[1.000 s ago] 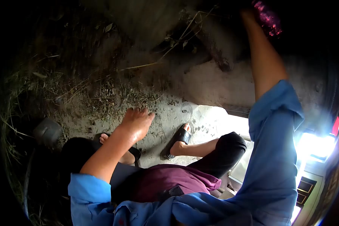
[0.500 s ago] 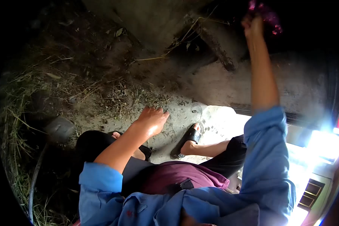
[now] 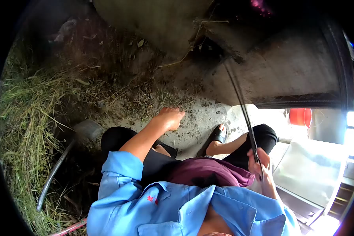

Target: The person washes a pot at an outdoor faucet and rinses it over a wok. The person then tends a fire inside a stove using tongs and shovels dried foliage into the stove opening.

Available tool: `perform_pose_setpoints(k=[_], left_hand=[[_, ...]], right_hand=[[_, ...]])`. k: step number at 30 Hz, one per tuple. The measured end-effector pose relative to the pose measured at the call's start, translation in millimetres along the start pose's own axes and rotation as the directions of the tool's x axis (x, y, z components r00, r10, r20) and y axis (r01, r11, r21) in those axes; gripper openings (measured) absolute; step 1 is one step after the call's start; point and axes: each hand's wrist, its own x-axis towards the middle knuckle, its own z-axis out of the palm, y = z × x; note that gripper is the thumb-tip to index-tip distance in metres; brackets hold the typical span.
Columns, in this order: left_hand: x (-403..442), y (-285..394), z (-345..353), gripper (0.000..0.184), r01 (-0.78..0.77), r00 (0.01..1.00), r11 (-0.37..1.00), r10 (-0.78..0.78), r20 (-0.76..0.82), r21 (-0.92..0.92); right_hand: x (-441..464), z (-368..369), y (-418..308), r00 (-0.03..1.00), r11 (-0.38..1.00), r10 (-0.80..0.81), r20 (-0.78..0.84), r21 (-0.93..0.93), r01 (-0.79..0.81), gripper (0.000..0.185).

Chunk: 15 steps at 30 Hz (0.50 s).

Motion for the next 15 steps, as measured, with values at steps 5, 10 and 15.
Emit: perform_pose_setpoints(k=[5,10,15], left_hand=[[-4,-1,-2,0.043,-0.007,1.000,1.000,0.008,0.025,-0.006],[-5,-1,-3,0.042,0.022,1.000,1.000,-0.022,0.007,0.020],[-7,-3,0,0.041,0.013,1.000,1.000,-0.013,0.002,-0.005]], right_hand=[[72,0,9,0.995,0.930,-0.100,0.012,-0.354,0.098,0.024],[103,-4,14,0.990,0.831,-0.141,0.015,-0.542,0.127,0.022],[76,9,16,0.977,0.892,-0.213,0.030,-0.403,0.207,0.019]])
